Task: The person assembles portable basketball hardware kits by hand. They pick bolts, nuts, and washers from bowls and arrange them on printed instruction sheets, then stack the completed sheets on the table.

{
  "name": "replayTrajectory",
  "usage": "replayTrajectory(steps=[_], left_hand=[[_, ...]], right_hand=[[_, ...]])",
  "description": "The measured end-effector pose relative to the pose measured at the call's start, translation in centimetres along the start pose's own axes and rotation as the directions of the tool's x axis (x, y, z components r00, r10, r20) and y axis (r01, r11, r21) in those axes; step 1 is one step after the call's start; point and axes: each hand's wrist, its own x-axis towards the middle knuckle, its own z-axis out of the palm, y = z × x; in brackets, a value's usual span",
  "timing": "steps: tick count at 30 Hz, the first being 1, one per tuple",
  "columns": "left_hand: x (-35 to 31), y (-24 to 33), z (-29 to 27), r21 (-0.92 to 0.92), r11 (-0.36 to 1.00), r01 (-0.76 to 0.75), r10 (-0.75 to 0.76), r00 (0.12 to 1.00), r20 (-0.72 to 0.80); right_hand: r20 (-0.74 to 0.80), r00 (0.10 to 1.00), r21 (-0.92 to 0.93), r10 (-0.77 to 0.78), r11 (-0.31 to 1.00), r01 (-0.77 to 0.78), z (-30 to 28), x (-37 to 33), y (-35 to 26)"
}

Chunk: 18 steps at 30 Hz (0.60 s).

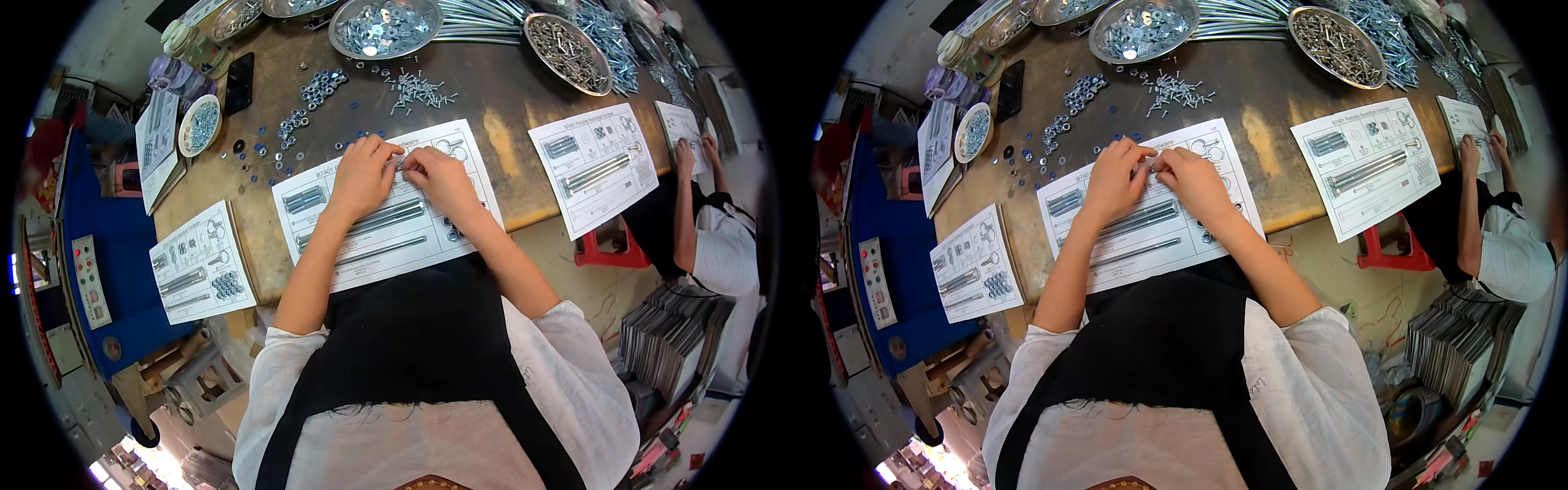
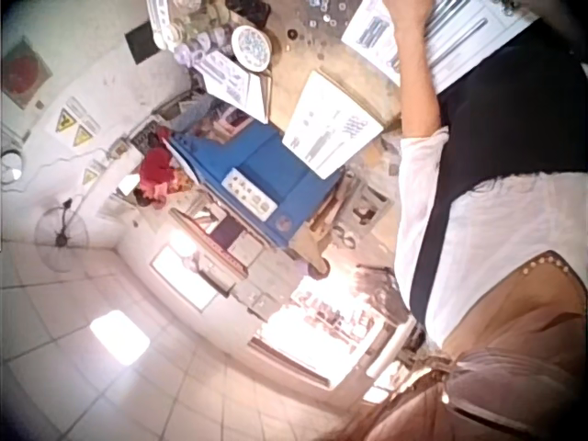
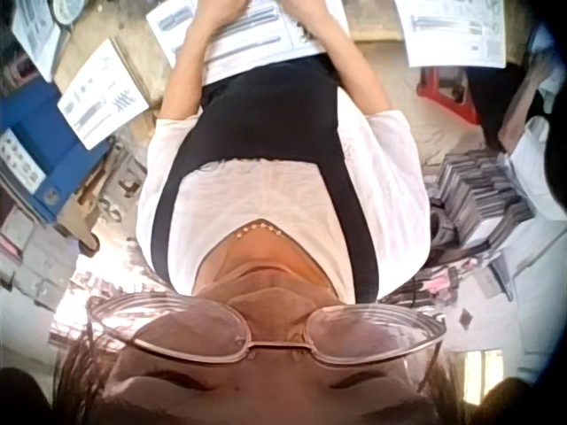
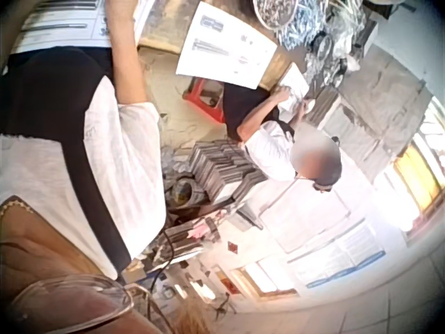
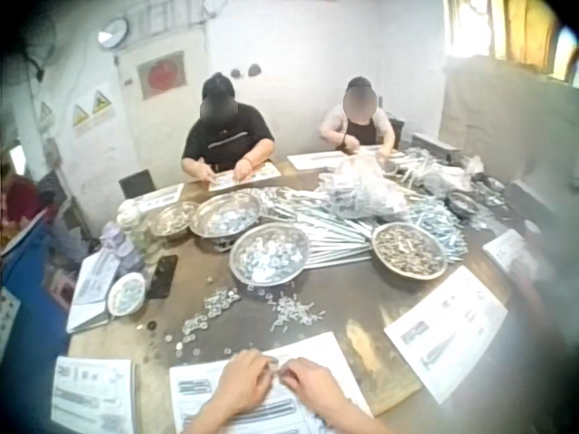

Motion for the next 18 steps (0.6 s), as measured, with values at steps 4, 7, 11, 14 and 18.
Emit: replayTrajectory(steps=[4, 7, 11, 14, 18], left_hand=[[0.4, -0.3, 0.3, 0.013, 0.998, -0.055, 0.055, 0.998, -0.012], [0.2, -0.3, 0.3, 0.004, 0.999, -0.042, 0.042, 0.999, -0.027], [-0.3, -1.0, 0.0, -0.048, 0.998, 0.034, -0.038, 0.996, -0.086], [-0.7, -1.4, -0.3, -0.078, 0.995, 0.066, -0.071, 0.996, -0.061], [-1.2, -1.6, -0.5, -0.102, 0.99, 0.098, -0.104, 0.993, -0.053]], right_hand=[[-0.001, 1.0, -0.035, -0.008, 0.999, 0.008, 0.7, -0.3, 0.1], [-0.018, 1.0, -0.012, -0.007, 1.0, 0.006, 0.8, -0.2, 0.2], [-0.015, 0.999, 0.026, 0.04, 0.999, -0.039, 1.0, 0.1, 0.0], [-0.035, 0.999, 0.046, 0.041, 0.998, -0.039, 1.4, 0.5, 0.0], [-0.027, 0.992, 0.147, 0.12, 0.982, -0.115, 1.2, 0.7, -0.2]])
